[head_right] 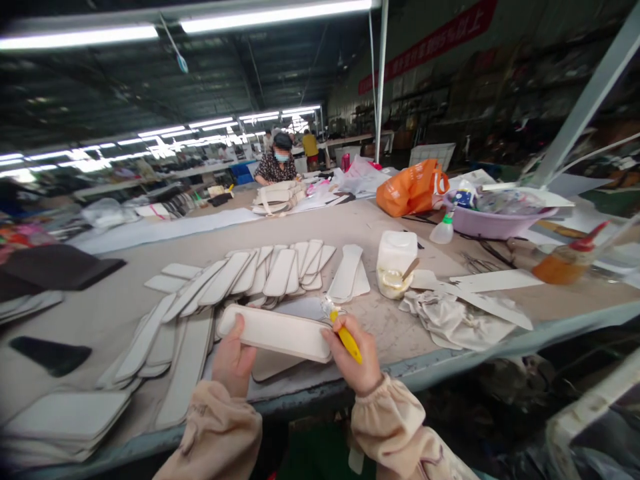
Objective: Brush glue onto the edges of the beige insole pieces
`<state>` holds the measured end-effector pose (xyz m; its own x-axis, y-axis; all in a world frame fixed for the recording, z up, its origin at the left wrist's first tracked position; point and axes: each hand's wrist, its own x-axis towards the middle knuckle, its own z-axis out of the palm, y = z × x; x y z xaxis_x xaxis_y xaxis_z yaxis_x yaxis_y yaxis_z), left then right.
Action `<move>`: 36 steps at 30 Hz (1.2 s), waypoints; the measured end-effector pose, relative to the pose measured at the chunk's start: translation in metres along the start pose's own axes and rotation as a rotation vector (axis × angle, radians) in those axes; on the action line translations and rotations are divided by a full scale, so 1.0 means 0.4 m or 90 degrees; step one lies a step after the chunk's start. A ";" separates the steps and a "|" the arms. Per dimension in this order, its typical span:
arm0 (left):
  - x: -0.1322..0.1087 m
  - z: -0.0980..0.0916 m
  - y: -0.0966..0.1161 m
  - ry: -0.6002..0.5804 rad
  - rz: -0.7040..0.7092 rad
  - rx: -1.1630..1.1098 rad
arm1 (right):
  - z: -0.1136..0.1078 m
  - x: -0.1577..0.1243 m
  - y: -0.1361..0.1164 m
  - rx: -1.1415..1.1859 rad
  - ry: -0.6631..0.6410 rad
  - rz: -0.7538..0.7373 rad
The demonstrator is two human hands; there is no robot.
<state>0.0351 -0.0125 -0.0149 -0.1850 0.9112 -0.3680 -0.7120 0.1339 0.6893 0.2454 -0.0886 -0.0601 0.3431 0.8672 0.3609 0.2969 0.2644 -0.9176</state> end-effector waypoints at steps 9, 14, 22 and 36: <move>-0.067 0.019 -0.077 -0.054 -0.060 -0.032 | -0.007 0.012 0.006 0.075 0.030 0.026; -0.060 0.017 -0.093 -0.039 -0.056 -0.050 | -0.020 0.006 0.000 -0.021 0.016 0.026; -0.098 0.011 -0.118 -0.131 -0.057 -0.004 | 0.002 -0.014 -0.012 -0.011 0.033 0.026; 0.151 0.241 0.091 -0.352 -0.033 0.595 | -0.086 0.048 -0.026 0.225 0.117 0.059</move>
<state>0.0632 0.0848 0.0481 0.3277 0.9140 -0.2393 0.1301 0.2072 0.9696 0.2795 -0.0893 -0.0381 0.5172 0.8129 0.2679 -0.0567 0.3448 -0.9369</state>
